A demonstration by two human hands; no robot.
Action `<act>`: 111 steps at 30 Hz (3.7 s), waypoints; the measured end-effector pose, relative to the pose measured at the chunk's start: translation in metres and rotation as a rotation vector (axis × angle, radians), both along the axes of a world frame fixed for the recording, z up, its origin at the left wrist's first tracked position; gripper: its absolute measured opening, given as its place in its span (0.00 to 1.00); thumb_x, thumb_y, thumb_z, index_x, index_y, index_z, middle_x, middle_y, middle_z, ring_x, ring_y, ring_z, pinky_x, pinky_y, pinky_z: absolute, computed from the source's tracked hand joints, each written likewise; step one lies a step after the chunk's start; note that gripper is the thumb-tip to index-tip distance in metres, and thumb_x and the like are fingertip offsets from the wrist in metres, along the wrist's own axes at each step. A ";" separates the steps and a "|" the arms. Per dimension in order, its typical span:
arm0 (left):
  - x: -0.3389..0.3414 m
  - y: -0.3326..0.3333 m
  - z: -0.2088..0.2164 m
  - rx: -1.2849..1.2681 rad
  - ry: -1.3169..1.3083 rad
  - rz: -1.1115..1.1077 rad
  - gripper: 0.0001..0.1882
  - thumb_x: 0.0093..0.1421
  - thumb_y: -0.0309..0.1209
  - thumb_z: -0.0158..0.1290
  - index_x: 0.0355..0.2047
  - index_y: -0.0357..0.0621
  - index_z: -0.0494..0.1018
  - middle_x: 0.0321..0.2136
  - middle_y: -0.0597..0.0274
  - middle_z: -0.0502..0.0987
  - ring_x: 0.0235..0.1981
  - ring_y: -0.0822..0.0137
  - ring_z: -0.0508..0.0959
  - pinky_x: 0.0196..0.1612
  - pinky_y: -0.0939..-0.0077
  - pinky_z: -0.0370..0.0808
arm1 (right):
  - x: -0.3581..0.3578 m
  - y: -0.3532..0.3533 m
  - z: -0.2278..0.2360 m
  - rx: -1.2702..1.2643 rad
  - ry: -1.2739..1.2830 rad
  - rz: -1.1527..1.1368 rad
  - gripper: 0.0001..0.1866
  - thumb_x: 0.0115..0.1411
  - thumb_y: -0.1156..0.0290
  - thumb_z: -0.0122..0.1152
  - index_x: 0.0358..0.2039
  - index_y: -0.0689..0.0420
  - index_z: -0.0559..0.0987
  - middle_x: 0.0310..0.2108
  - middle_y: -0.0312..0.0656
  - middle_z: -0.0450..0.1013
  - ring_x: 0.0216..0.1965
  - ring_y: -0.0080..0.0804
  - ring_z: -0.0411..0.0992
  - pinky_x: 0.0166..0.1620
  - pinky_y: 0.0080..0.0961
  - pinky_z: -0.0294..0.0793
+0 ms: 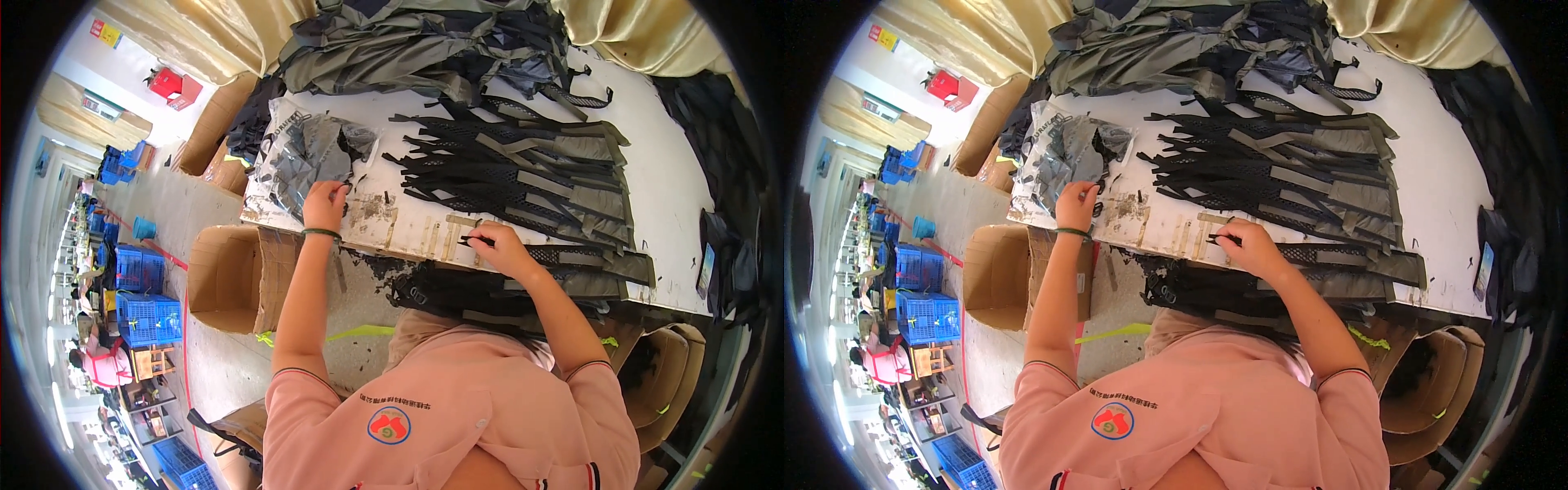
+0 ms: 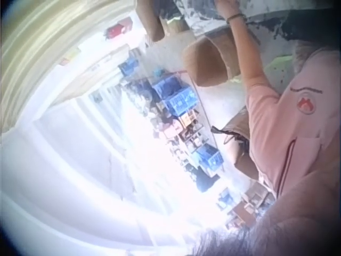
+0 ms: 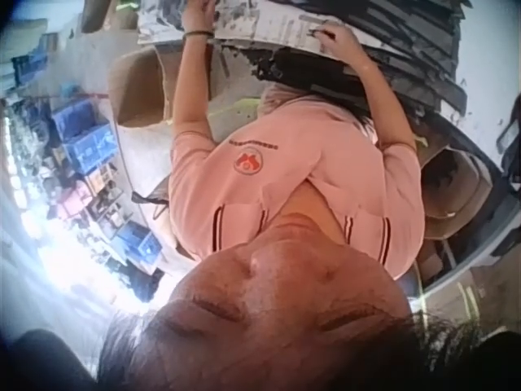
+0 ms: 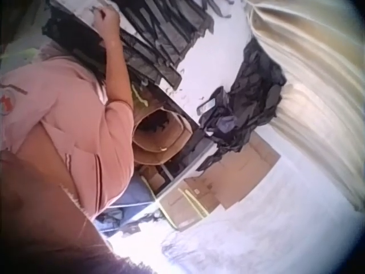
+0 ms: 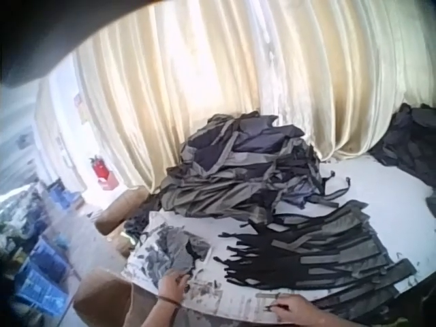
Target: Inspecting and sorting mesh backpack shoulder straps at an assembly station.
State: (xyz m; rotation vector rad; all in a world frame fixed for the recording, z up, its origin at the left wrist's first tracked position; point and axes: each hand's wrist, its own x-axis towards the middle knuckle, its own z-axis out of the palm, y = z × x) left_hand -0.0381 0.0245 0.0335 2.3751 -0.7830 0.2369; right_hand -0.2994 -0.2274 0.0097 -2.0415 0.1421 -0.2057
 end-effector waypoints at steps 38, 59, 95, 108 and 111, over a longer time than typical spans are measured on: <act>-0.183 -0.102 0.004 -0.885 0.945 -0.630 0.12 0.56 0.12 0.47 0.39 0.35 0.66 0.39 0.56 0.73 0.38 0.70 0.76 0.42 0.77 0.76 | -0.018 0.017 0.048 0.924 0.073 -0.136 0.06 0.60 0.72 0.52 0.33 0.60 0.74 0.28 0.33 0.71 0.27 0.16 0.63 0.33 0.16 0.64; -0.182 -0.098 0.018 -0.436 0.062 -0.573 0.11 0.50 0.15 0.54 0.34 0.40 0.73 0.38 0.53 0.74 0.36 0.56 0.76 0.37 0.73 0.75 | -0.021 0.021 0.035 0.489 0.026 -0.255 0.04 0.59 0.74 0.52 0.31 0.60 0.73 0.25 0.29 0.67 0.24 0.13 0.60 0.28 0.13 0.61; -0.182 -0.096 0.017 -0.633 0.295 -0.632 0.13 0.48 0.11 0.54 0.34 0.38 0.72 0.38 0.51 0.76 0.39 0.62 0.77 0.40 0.76 0.75 | -0.027 0.030 0.062 0.874 -0.048 -0.214 0.06 0.59 0.74 0.56 0.35 0.62 0.75 0.29 0.30 0.70 0.28 0.16 0.66 0.33 0.13 0.67; -0.178 -0.091 0.033 -0.492 0.157 -0.616 0.10 0.50 0.12 0.53 0.31 0.39 0.71 0.35 0.55 0.76 0.36 0.63 0.77 0.37 0.76 0.75 | -0.027 0.018 0.073 0.956 -0.098 -0.129 0.06 0.55 0.78 0.59 0.34 0.62 0.75 0.27 0.36 0.73 0.29 0.21 0.72 0.33 0.17 0.72; -0.182 -0.091 0.025 -0.772 0.658 -0.564 0.06 0.55 0.16 0.50 0.32 0.38 0.71 0.38 0.59 0.74 0.39 0.67 0.76 0.42 0.77 0.72 | -0.029 0.015 0.081 0.595 -0.032 -0.121 0.06 0.53 0.80 0.60 0.33 0.58 0.75 0.27 0.37 0.73 0.30 0.25 0.73 0.40 0.24 0.72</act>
